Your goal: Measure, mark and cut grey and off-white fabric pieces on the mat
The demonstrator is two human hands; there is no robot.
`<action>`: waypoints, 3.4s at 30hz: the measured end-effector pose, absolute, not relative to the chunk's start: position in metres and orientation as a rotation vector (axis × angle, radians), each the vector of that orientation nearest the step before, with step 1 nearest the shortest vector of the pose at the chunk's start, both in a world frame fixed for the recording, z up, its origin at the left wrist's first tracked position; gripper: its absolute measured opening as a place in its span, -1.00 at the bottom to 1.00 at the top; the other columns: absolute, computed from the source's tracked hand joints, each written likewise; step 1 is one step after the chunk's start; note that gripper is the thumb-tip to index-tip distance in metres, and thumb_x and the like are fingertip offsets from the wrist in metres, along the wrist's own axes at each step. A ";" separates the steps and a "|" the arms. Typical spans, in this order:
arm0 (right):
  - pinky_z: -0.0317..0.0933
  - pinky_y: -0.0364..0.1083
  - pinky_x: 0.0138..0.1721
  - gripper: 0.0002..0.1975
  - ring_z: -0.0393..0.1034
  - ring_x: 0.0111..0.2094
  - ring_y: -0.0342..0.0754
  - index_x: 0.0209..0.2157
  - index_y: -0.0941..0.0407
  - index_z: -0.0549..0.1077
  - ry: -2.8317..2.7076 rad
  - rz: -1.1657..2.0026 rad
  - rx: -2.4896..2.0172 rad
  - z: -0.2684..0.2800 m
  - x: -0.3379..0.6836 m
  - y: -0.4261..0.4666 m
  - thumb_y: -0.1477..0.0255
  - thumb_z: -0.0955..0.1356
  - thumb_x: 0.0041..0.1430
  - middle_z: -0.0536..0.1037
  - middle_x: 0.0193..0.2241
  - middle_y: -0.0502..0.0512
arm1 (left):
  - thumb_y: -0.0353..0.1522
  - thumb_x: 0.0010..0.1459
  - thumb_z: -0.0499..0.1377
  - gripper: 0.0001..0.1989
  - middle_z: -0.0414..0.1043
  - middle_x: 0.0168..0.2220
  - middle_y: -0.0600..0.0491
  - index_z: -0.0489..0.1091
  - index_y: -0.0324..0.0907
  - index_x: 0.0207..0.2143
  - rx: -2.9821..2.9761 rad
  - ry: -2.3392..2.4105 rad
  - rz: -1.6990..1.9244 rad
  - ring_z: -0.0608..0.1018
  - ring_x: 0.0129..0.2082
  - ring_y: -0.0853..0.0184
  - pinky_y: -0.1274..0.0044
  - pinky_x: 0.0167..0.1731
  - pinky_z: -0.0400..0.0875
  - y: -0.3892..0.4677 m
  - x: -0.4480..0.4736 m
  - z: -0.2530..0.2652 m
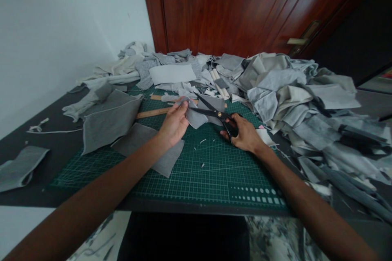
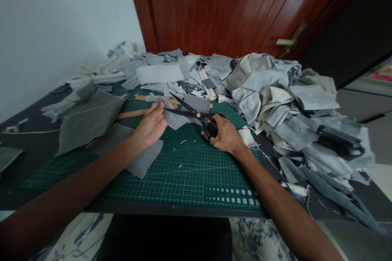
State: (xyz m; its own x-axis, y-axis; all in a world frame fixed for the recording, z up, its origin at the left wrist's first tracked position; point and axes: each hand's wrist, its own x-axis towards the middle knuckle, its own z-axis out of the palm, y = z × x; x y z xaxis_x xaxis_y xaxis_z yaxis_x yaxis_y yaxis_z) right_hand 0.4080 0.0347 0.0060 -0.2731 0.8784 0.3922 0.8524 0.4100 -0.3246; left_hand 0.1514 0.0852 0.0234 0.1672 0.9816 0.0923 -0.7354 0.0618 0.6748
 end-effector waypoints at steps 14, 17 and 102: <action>0.35 0.09 -0.19 -0.62 0.51 -0.22 0.20 -0.17 0.07 0.31 -2.106 -0.030 -1.491 0.004 0.409 0.036 0.10 0.40 0.17 0.56 -0.26 0.23 | -0.43 0.21 0.32 -0.95 0.64 -0.19 0.01 0.52 -0.18 -0.26 0.803 0.439 1.373 0.59 0.09 0.19 0.39 0.18 0.46 0.081 0.155 0.024; 0.36 0.10 -0.18 -0.63 0.51 -0.20 0.22 -0.16 0.07 0.31 -2.093 -0.045 -1.494 0.003 0.410 0.036 0.12 0.40 0.18 0.57 -0.25 0.24 | -0.43 0.19 0.33 -0.93 0.65 -0.19 0.00 0.52 -0.18 -0.26 0.791 0.446 1.384 0.59 0.09 0.19 0.37 0.19 0.45 0.081 0.156 0.025; 0.33 0.14 -0.13 -0.67 0.47 -0.20 0.25 -0.13 0.12 0.36 -2.012 -0.135 -1.577 0.006 0.402 0.032 0.26 0.40 0.11 0.57 -0.24 0.29 | -0.28 0.21 0.37 -0.73 0.64 -0.03 -0.09 0.56 -0.21 -0.08 1.098 0.567 1.460 0.63 0.05 0.12 0.31 0.11 0.55 0.068 0.158 0.021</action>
